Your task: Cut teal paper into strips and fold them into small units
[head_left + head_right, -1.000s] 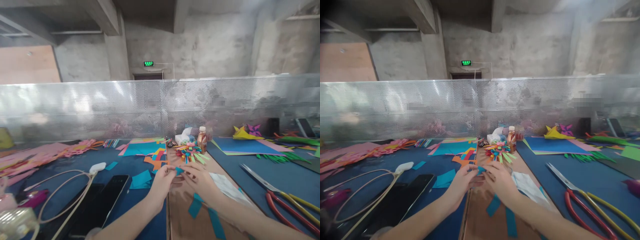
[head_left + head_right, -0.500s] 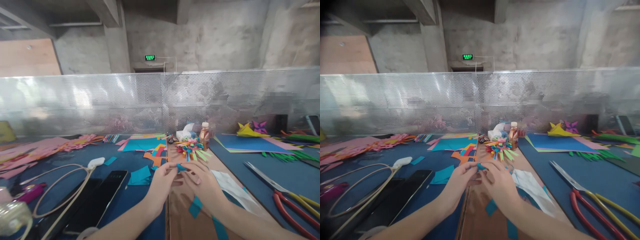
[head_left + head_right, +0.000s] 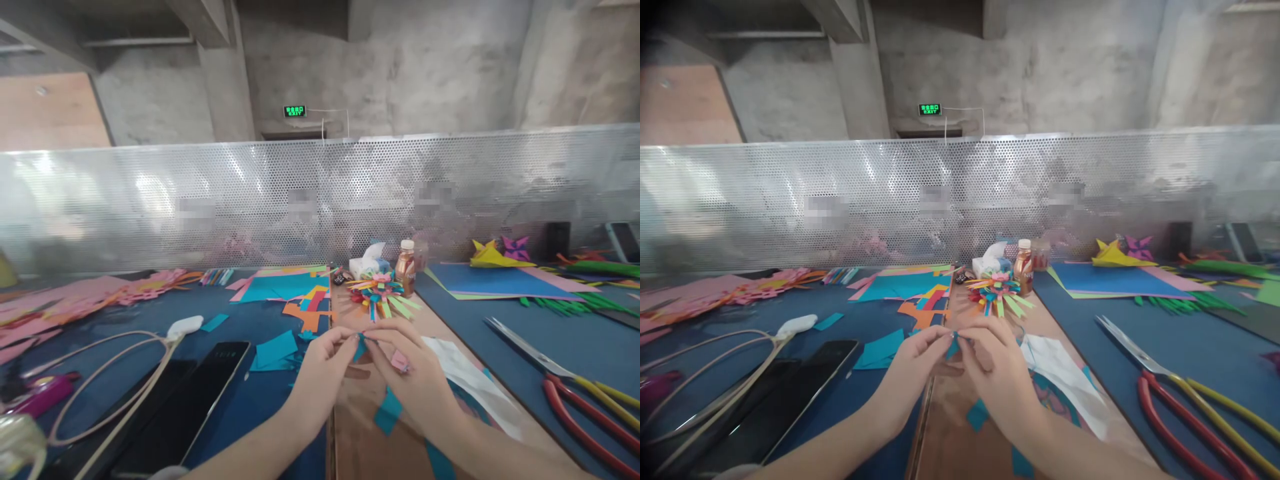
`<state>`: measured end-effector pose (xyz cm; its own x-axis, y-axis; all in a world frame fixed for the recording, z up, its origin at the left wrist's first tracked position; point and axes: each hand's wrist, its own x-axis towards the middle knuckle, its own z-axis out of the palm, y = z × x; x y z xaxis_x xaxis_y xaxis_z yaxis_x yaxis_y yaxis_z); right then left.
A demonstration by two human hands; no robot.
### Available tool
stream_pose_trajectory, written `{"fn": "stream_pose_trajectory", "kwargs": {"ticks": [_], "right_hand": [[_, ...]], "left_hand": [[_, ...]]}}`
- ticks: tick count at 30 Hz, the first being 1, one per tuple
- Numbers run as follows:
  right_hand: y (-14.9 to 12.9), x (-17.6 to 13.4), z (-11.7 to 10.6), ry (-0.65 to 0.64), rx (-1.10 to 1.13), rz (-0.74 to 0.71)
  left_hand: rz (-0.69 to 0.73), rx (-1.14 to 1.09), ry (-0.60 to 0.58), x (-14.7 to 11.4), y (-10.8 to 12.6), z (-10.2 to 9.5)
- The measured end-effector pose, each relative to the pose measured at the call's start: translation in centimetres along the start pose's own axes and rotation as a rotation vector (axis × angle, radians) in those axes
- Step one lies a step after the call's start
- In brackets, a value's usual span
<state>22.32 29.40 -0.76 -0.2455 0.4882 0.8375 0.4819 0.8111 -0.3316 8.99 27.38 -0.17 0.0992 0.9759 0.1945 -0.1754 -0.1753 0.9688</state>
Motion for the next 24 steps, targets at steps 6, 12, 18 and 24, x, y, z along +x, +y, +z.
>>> {"fn": "stream_pose_trajectory", "kwargs": {"ticks": [6,12,18,24], "right_hand": [[-0.1,-0.3,0.0,0.001,0.050,0.070],[0.2,-0.6,-0.1,0.009,-0.033,-0.113],[1.1,-0.6,-0.8,-0.048,-0.179,-0.367],[1.7,-0.7,-1.2,-0.149,-0.356,-0.500]], "left_hand": [[-0.014,-0.035,-0.011,-0.1,0.1,0.0],[-0.060,-0.082,-0.018,-0.3,0.3,-0.1],[-0.093,-0.060,-0.018,-0.4,0.4,-0.2],[-0.101,-0.068,0.009,-0.3,0.6,-0.3]]}}
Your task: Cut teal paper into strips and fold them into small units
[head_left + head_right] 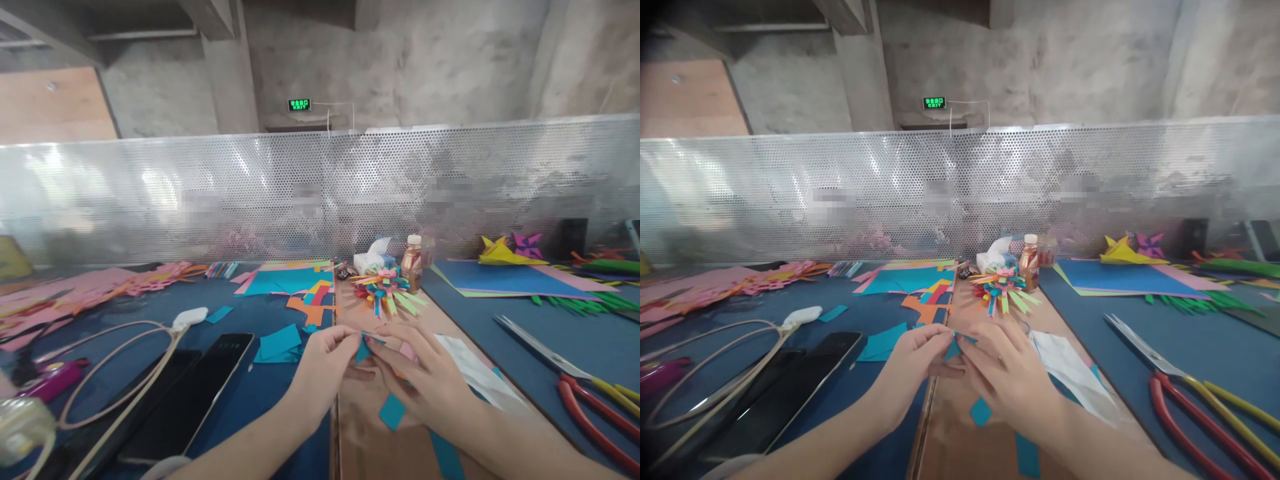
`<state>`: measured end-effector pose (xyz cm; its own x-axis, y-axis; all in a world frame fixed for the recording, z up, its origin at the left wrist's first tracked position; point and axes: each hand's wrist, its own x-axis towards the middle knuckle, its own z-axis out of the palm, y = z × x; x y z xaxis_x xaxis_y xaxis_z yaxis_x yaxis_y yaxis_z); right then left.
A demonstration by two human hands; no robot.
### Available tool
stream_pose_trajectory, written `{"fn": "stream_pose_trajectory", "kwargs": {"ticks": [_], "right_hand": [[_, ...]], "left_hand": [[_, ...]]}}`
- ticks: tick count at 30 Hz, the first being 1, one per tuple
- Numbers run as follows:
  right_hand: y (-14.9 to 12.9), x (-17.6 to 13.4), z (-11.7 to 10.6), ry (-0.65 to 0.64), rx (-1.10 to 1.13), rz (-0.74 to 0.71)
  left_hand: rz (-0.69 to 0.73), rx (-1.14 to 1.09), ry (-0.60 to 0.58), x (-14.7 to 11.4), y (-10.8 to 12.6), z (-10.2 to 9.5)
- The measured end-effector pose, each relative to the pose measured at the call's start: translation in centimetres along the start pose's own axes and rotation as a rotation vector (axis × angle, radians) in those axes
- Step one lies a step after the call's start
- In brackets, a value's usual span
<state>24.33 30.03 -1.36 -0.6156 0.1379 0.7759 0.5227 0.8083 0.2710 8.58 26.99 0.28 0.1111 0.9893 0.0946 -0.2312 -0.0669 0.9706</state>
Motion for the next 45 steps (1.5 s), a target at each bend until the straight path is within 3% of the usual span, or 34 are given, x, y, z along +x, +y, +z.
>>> {"fn": "stream_pose_trajectory", "kwargs": {"ticks": [9,19,35,45], "right_hand": [[-0.34,-0.03,-0.16,-0.067,0.046,0.053],[-0.70,0.01,0.22,0.097,0.249,0.217],[-0.38,-0.11,0.14,-0.018,0.103,0.075],[-0.43,-0.31,0.06,-0.074,0.138,0.113]], "left_hand": [[0.011,-0.027,0.028,0.33,-0.06,-0.30],[0.038,0.038,-0.029,0.07,0.06,-0.20],[-0.058,-0.077,0.032,0.43,-0.43,-0.30],[-0.039,-0.089,-0.022,0.50,-0.41,-0.54]]}}
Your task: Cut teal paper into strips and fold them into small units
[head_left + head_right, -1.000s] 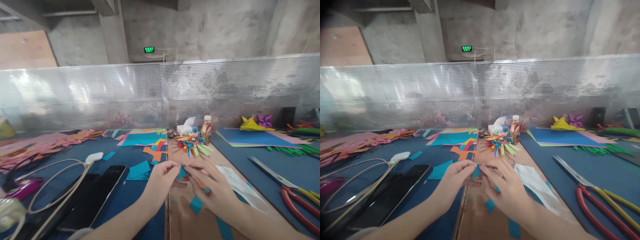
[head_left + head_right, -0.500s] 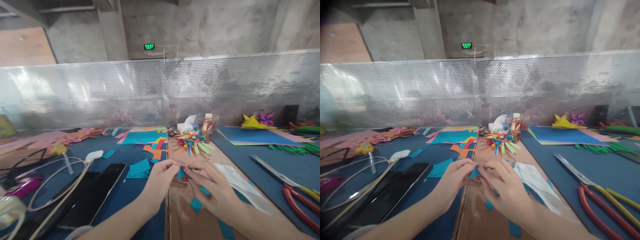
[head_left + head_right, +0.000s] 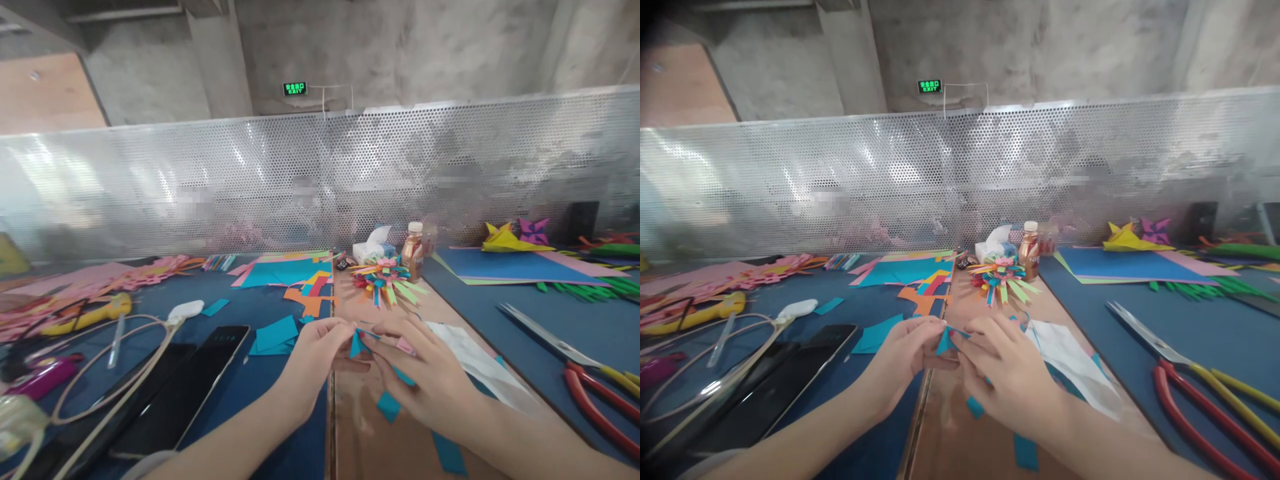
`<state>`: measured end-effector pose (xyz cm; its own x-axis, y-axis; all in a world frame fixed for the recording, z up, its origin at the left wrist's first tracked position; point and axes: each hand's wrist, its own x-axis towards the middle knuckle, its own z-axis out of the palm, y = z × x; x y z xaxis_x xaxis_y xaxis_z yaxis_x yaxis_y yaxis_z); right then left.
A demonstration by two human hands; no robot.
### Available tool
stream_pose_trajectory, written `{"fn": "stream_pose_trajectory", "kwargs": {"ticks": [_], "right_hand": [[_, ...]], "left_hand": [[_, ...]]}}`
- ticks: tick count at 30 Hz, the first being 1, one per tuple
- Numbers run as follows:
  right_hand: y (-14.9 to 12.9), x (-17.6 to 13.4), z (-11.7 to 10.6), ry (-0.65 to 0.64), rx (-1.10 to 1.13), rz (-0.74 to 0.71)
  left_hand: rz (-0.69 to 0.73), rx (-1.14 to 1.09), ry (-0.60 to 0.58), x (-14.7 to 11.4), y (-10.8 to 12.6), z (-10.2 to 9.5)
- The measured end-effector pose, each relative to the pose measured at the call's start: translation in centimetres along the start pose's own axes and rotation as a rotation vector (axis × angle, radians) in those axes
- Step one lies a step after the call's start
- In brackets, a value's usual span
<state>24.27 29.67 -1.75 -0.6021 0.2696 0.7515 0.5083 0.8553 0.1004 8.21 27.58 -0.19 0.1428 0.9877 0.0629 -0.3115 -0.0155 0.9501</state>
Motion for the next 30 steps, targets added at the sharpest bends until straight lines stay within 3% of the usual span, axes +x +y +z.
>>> {"fn": "stream_pose_trajectory", "kwargs": {"ticks": [30], "right_hand": [[-0.07,0.10,0.01,-0.011,0.068,0.037]], "left_hand": [[-0.015,0.089,-0.014,0.26,0.06,-0.25]]}}
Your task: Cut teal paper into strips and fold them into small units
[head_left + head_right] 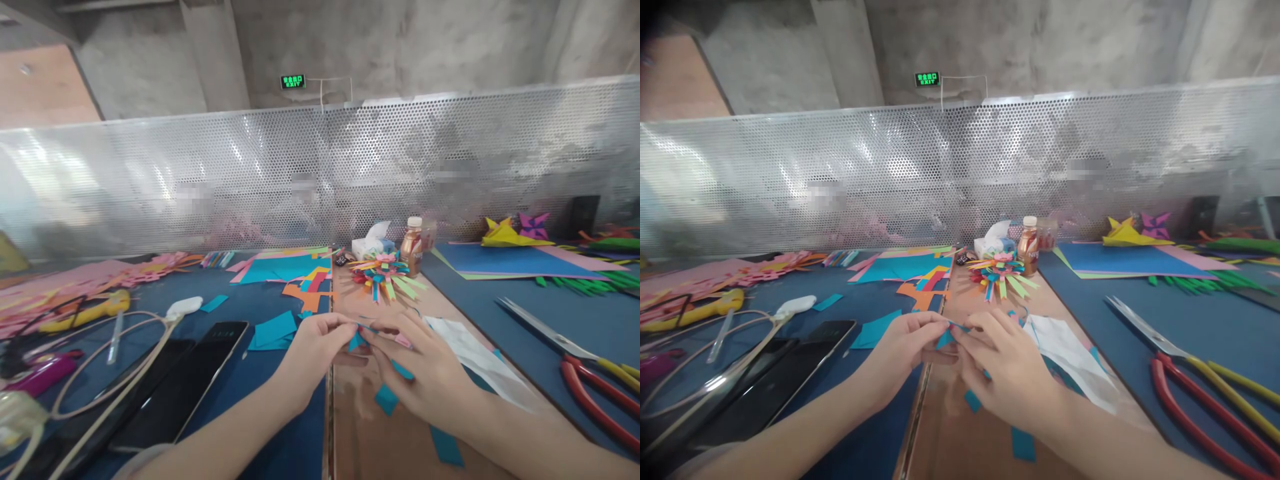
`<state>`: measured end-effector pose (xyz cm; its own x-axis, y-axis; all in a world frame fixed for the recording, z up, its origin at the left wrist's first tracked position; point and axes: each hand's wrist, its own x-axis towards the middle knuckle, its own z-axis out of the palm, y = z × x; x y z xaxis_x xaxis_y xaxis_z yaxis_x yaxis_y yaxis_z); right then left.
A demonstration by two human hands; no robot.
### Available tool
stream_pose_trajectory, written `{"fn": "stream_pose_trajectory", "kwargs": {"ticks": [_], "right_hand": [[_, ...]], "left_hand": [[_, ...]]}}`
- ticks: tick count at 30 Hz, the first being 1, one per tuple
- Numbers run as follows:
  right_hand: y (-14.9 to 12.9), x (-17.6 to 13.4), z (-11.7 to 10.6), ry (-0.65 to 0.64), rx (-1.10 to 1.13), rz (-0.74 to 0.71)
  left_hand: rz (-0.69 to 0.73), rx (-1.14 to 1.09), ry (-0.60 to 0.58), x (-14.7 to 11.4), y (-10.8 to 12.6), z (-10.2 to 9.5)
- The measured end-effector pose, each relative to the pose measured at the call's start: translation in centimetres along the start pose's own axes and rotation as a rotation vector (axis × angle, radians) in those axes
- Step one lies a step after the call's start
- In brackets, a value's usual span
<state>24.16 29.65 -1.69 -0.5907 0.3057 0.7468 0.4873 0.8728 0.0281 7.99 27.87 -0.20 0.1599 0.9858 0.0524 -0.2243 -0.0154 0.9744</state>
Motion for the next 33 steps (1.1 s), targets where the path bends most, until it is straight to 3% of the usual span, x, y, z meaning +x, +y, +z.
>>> {"fn": "stream_pose_trajectory", "kwargs": {"ticks": [33], "right_hand": [[-0.23,0.01,-0.22,-0.014,-0.022,-0.002]], "left_hand": [[0.016,-0.043,-0.017,0.06,-0.19,-0.19]]}}
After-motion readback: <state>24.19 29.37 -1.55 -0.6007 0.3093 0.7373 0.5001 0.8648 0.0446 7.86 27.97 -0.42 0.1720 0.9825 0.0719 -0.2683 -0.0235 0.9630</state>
